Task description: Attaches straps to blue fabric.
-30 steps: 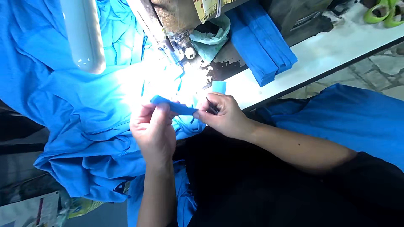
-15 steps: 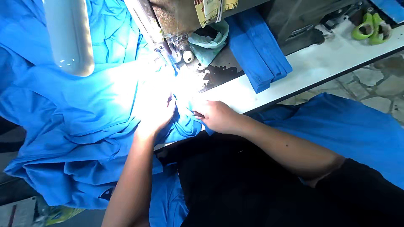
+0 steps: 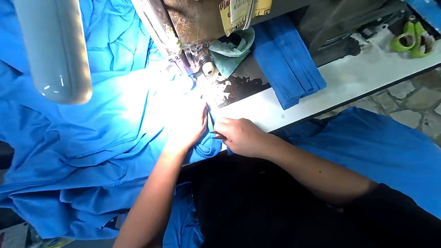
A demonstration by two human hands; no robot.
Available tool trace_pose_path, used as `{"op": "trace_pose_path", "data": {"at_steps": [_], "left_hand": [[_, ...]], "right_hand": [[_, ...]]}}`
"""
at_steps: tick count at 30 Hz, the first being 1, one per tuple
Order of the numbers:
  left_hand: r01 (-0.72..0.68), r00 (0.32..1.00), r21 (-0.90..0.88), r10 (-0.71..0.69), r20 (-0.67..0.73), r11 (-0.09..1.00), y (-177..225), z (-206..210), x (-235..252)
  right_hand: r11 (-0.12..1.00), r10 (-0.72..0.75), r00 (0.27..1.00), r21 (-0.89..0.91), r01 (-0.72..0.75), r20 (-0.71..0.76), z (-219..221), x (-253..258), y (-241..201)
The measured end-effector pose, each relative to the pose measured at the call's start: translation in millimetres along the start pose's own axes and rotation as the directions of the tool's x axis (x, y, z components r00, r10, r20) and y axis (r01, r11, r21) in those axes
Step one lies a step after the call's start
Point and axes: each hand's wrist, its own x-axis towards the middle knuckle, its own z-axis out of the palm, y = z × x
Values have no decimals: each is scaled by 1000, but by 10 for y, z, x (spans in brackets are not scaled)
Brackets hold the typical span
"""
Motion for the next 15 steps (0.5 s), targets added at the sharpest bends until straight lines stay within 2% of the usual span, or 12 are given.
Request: {"op": "trace_pose_path", "data": {"at_steps": [5, 8, 11, 15], "left_hand": [[47, 998, 26, -48, 39, 999, -5, -30, 94], [57, 998, 16, -57, 41, 998, 49, -9, -64], [63, 998, -59, -61, 30, 996, 87, -11, -166], [98, 995, -144, -95, 25, 985, -5, -116, -6]], "right_hand": [[999, 47, 999, -5, -47, 15, -31, 84, -7], [998, 30, 999, 47, -32, 30, -18, -3, 24], [994, 15, 999, 112, -18, 28, -12, -65, 45], [989, 50, 998, 136, -53, 28, -19, 16, 49]]}}
